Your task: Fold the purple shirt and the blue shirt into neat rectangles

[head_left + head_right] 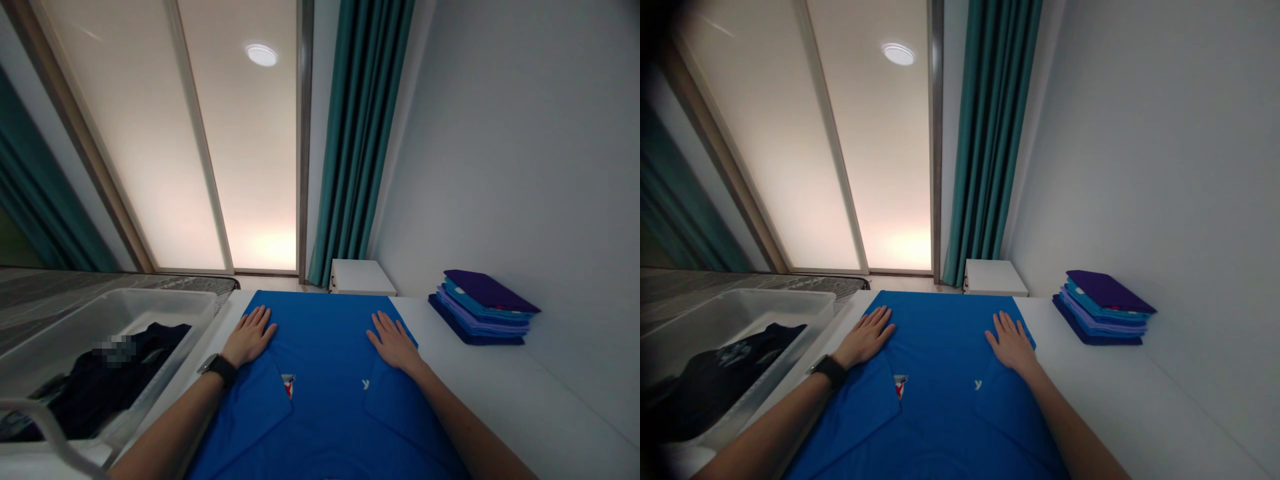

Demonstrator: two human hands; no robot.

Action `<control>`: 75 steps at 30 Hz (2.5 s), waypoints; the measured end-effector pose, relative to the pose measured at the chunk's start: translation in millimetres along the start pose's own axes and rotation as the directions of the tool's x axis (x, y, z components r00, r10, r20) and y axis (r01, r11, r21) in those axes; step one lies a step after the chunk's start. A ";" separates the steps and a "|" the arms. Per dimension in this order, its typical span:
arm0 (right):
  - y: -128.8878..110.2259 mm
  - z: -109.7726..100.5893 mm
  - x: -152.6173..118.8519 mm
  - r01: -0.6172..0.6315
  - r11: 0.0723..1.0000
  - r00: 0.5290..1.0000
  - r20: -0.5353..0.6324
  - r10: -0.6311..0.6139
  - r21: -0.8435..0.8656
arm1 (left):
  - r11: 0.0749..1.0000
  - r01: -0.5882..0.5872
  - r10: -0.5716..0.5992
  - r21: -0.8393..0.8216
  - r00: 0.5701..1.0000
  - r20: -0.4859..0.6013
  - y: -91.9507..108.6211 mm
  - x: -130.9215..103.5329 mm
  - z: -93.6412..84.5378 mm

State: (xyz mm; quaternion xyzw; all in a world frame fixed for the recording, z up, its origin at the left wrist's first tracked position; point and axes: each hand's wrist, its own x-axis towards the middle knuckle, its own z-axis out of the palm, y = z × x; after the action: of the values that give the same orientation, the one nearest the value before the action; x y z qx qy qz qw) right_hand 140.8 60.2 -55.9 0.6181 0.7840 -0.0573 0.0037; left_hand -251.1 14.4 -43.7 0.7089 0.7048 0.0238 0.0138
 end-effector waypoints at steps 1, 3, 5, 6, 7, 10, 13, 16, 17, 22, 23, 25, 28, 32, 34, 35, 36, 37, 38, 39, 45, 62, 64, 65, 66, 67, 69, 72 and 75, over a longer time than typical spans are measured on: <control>-0.3 -0.3 0.0 -0.001 1.000 1.000 0.000 0.001 -0.005 | 1.000 0.002 -0.002 0.005 1.000 0.008 0.2 0.0 -0.2; -0.6 -0.6 0.3 -0.002 1.000 1.000 -0.002 0.002 -0.010 | 1.000 0.003 -0.003 0.005 1.000 0.012 0.4 0.3 0.0; -0.5 -0.9 0.7 0.001 1.000 1.000 -0.001 -0.001 -0.007 | 1.000 0.003 -0.003 -0.004 1.000 0.003 0.1 0.8 0.8; -0.2 -1.2 0.9 0.002 1.000 1.000 0.002 -0.002 -0.005 | 1.000 0.003 -0.003 -0.010 1.000 -0.004 -0.2 1.1 1.1; 0.1 -1.5 1.1 0.002 1.000 1.000 0.007 -0.002 -0.004 | 1.000 0.004 -0.004 -0.015 1.000 -0.008 -0.4 1.4 1.1; 1.3 -2.3 3.1 -0.004 1.000 1.000 0.019 0.004 0.002 | 1.000 0.001 -0.001 -0.013 1.000 0.000 -0.4 1.6 -1.6; 0.4 -3.0 7.3 0.005 1.000 1.000 0.011 -0.005 0.016 | 1.000 -0.006 0.007 -0.014 1.000 0.019 1.1 1.7 -7.8; -6.2 -4.1 12.7 0.028 0.999 1.000 0.003 -0.028 0.025 | 0.999 -0.001 0.002 -0.044 1.000 0.011 2.3 3.0 -13.1; -9.7 -4.6 14.4 0.037 0.999 0.999 0.001 -0.037 0.027 | 0.998 0.002 -0.001 -0.056 1.000 0.005 2.2 3.9 -13.9; -29.7 -6.1 20.6 0.119 0.992 0.993 -0.009 -0.119 0.047 | 0.997 0.010 -0.013 -0.081 0.999 -0.045 -2.2 10.7 -11.8; -32.6 -5.9 21.8 0.134 0.990 0.991 -0.012 -0.133 0.052 | 0.996 0.010 -0.015 -0.087 0.998 -0.058 -3.6 12.5 -11.0; -36.6 -5.1 24.8 0.148 0.987 0.989 -0.014 -0.147 0.062 | 0.995 0.017 -0.024 -0.101 0.997 -0.072 -6.6 16.8 -10.1; -38.5 -4.2 32.1 0.162 0.984 0.987 -0.014 -0.162 0.068 | 0.994 0.031 -0.038 -0.106 0.997 -0.065 -12.3 27.2 -11.0; -37.9 -4.9 45.2 0.179 0.982 0.984 -0.031 -0.177 0.067 | 0.993 0.002 -0.012 -0.118 0.996 -0.088 -23.5 49.4 -13.3; -37.1 -5.5 51.1 0.172 0.983 0.985 -0.034 -0.170 0.068 | 0.992 -0.001 -0.012 -0.125 0.995 -0.104 -30.0 61.7 -13.0; -36.5 -5.4 53.4 0.167 0.984 0.986 -0.034 -0.165 0.066 | 0.992 0.006 -0.020 -0.126 0.994 -0.108 -33.0 67.2 -12.4; -35.9 -5.0 55.1 0.162 0.985 0.987 -0.032 -0.160 0.064 | 0.992 0.018 -0.032 -0.127 0.994 -0.109 -35.8 71.9 -11.4; -35.2 -4.2 56.3 0.157 0.986 0.987 -0.031 -0.155 0.061 | 0.991 0.028 -0.042 -0.127 0.993 -0.110 -38.2 75.7 -10.2; -34.4 -3.2 57.0 0.154 0.986 0.988 -0.030 -0.153 0.057 | 0.991 0.037 -0.051 -0.126 0.993 -0.110 -40.3 78.6 -8.9; -33.7 -1.9 57.2 0.153 0.987 0.988 -0.029 -0.152 0.053 | 0.991 0.043 -0.057 -0.124 0.992 -0.111 -41.9 80.4 -7.5; -34.3 2.2 54.2 0.119 0.992 0.993 -0.017 -0.118 0.035 | 0.992 0.071 -0.084 -0.106 0.989 -0.121 -46.5 80.9 -0.6; -39.1 -4.3 52.9 0.100 0.994 0.995 0.009 -0.100 0.041 | 0.993 0.102 -0.107 -0.052 0.990 -0.094 -51.9 83.7 4.9; -35.1 -5.4 56.2 0.111 0.992 0.993 0.027 -0.113 0.060 | 0.993 0.107 -0.111 -0.049 0.990 -0.085 -52.9 85.1 5.7; -31.4 -5.8 58.5 0.113 0.991 0.993 0.035 -0.116 0.069 | 0.993 0.108 -0.112 -0.049 0.991 -0.078 -53.3 85.7 5.8; -26.5 -5.9 61.3 0.108 0.991 0.993 0.040 -0.111 0.075 | 0.993 0.108 -0.112 -0.049 0.991 -0.073 -53.8 86.3 5.9; -20.4 -5.7 64.5 0.094 0.993 0.994 0.042 -0.098 0.077 | 0.993 0.108 -0.112 -0.051 0.991 -0.070 -54.3 86.9 6.0; -5.7 -4.6 71.3 0.040 0.997 0.999 0.028 -0.042 0.063 | 0.992 0.111 -0.115 -0.059 0.990 -0.077 -55.3 88.0 6.5; 17.4 -2.6 79.9 -0.063 0.998 0.998 -0.016 0.063 0.029 | 0.991 0.118 -0.124 -0.070 0.988 -0.094 -57.1 89.7 8.5; 34.4 -1.8 83.6 -0.122 0.992 0.992 -0.034 0.122 0.019 | 0.991 0.123 -0.128 -0.060 0.987 -0.098 -58.1 90.8 10.6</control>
State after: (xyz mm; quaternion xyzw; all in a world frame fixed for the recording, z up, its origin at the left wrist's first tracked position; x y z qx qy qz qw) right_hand 154.5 149.2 -63.4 0.6658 0.7441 -0.0528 -0.0117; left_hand -308.1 105.7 -56.1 0.6604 0.7469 0.0776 -0.0016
